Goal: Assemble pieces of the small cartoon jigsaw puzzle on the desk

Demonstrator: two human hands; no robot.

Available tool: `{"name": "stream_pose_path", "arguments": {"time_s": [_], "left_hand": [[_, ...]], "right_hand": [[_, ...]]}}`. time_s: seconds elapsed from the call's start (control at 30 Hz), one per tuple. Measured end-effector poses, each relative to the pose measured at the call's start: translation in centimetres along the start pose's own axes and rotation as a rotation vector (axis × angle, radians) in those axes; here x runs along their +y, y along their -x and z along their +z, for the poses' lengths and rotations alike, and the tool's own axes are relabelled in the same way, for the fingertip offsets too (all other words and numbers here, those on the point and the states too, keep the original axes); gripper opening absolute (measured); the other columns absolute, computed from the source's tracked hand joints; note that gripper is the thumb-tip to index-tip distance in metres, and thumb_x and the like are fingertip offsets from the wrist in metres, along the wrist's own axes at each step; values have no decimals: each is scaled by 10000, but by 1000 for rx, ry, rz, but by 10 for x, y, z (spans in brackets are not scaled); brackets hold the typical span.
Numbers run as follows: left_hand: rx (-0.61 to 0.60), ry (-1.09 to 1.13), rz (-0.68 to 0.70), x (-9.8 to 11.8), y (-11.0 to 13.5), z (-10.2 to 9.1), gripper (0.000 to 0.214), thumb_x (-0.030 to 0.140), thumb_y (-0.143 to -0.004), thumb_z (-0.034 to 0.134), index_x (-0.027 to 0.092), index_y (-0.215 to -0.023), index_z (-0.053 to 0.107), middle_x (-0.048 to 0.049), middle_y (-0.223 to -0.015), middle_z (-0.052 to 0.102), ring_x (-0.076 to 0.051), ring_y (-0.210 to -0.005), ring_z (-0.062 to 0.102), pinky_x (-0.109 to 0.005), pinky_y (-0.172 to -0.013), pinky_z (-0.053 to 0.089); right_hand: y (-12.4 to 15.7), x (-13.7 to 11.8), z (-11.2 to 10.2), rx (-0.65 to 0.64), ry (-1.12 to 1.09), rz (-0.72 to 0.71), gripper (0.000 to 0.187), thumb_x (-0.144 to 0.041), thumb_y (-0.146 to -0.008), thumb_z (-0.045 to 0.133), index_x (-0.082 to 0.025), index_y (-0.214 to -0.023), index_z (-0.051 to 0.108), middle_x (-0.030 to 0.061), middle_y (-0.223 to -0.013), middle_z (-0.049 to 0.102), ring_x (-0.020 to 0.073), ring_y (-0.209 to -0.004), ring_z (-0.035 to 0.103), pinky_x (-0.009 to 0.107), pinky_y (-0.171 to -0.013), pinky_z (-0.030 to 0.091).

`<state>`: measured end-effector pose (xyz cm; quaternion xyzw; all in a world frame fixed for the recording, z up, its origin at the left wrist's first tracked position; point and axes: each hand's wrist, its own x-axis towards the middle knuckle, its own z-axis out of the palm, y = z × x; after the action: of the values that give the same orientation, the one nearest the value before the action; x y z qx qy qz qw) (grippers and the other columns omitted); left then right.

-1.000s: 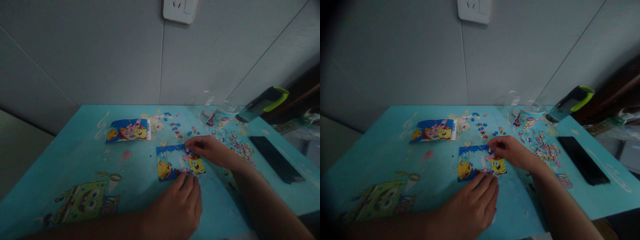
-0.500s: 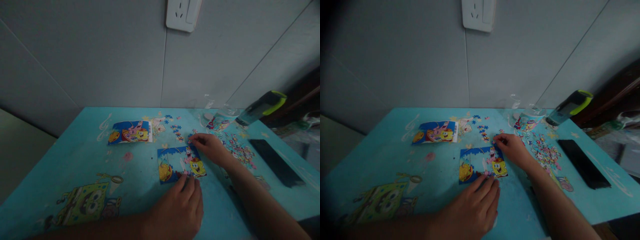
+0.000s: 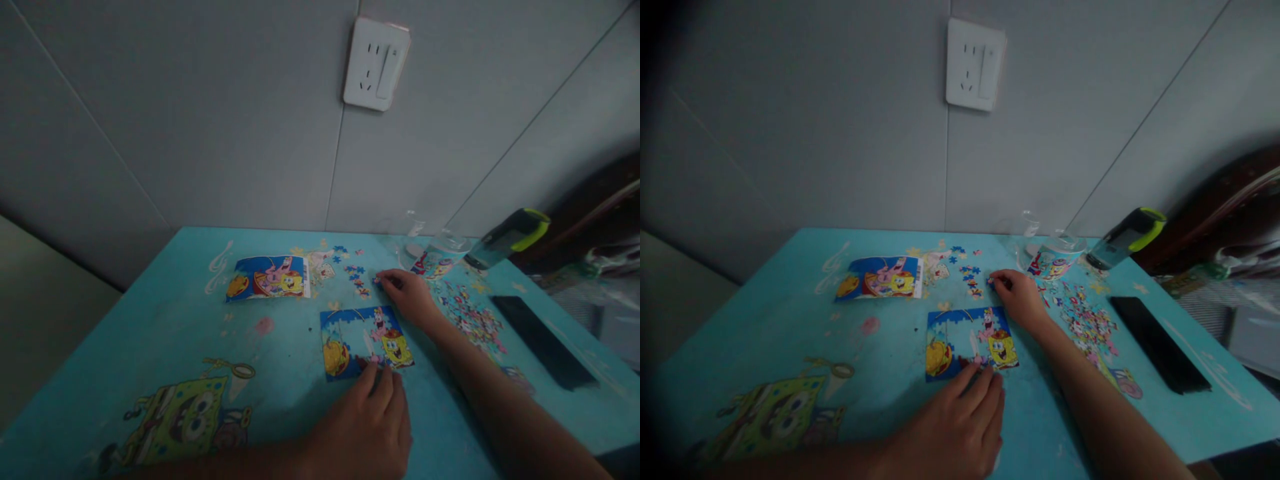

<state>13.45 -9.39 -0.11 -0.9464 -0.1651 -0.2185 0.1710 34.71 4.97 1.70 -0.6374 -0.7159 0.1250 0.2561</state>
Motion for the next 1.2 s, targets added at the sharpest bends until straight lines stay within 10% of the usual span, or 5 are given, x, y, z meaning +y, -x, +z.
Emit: {"name": "stream_pose_path", "arguments": {"time_s": [0.7, 1.2], "left_hand": [[61, -29, -48, 2, -5, 10, 411, 336, -1053, 424, 76, -1178, 717, -168, -1206, 711, -323, -1119, 655, -523, -1022, 419], [24, -33, -31, 5, -2, 7, 376, 312, -1055, 427, 91, -1180, 704, -174, -1248, 693, -339, -1158, 645, -539, -1049, 405]], "right_hand": [[-39, -22, 7, -49, 242, -220, 375, -272, -1017, 497, -196, -1307, 722, 140, -1093, 690, 256, -1025, 654, 373, -958, 478], [-73, -43, 23, -245, 193, -118, 184, -340, -899, 716, -194, -900, 829, 85, -860, 802, 203, -761, 719, 281, -711, 501]]}}
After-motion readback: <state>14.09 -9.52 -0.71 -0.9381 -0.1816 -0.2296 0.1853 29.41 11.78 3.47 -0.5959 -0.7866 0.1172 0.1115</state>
